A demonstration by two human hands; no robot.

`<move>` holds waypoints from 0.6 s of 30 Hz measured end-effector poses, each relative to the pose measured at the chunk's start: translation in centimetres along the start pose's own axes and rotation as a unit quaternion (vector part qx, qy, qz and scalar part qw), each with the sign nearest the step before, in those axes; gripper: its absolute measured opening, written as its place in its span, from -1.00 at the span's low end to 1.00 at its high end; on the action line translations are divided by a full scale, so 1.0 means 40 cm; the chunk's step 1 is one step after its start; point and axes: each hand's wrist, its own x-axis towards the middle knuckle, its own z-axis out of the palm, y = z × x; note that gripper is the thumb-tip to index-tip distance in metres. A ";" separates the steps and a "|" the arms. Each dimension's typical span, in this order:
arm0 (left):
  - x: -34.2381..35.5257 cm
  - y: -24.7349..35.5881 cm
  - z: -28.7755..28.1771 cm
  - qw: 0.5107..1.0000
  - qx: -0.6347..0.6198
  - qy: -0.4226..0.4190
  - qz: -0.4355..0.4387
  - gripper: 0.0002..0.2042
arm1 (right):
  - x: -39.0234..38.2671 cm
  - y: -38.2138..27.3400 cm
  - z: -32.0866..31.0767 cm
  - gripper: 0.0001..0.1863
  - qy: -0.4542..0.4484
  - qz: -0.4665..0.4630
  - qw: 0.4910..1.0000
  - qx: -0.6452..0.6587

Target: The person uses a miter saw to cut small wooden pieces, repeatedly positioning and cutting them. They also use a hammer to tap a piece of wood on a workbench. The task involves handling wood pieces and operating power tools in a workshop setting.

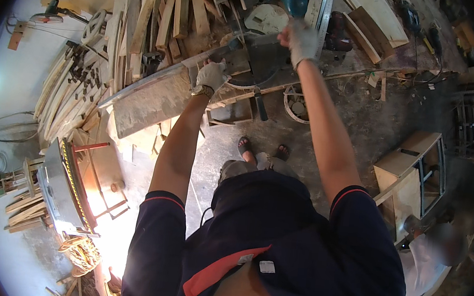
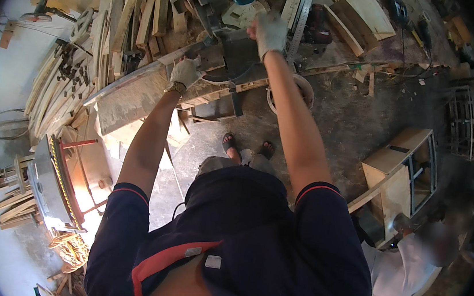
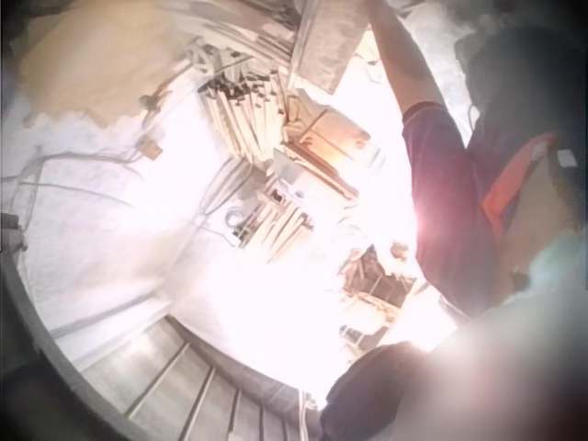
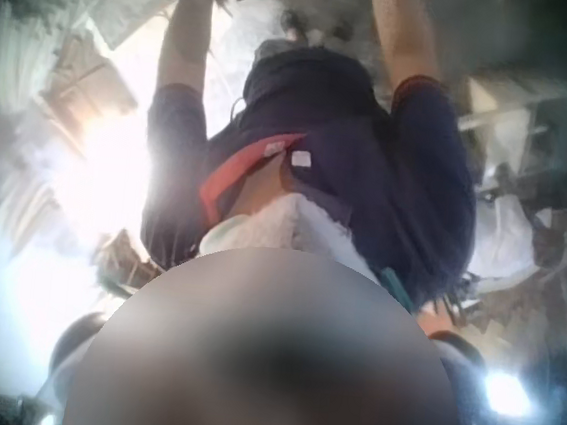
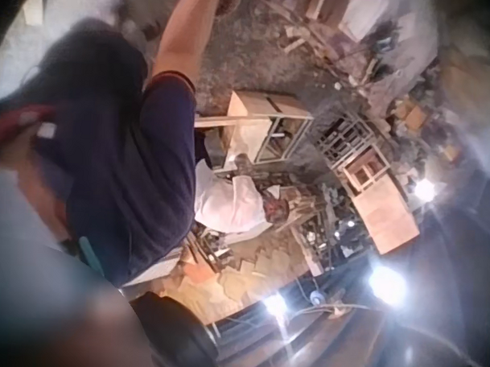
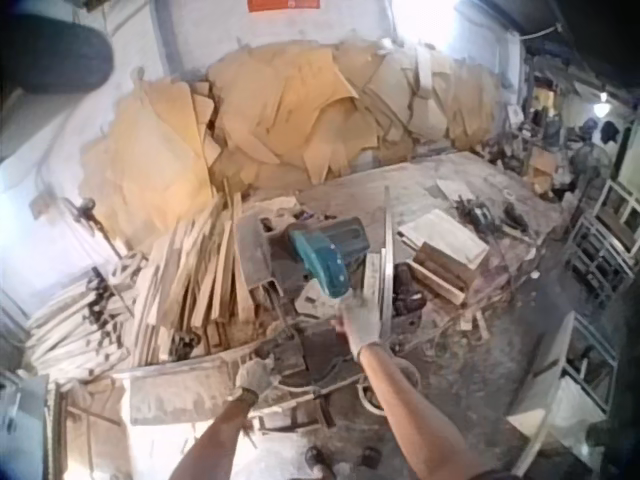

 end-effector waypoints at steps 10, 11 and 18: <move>-0.011 0.000 -0.006 1.000 -0.010 0.028 0.009 -0.24 | 0.016 0.350 0.083 -0.72 -0.190 -0.038 0.854 -0.484; -0.013 0.000 -0.004 0.999 -0.003 0.031 0.007 -0.22 | 0.013 0.352 0.091 -0.70 -0.184 -0.043 0.851 -0.491; 0.001 -0.015 0.013 1.000 -0.005 0.014 0.008 -0.20 | 0.020 0.326 0.106 -0.68 -0.178 0.094 0.897 -0.393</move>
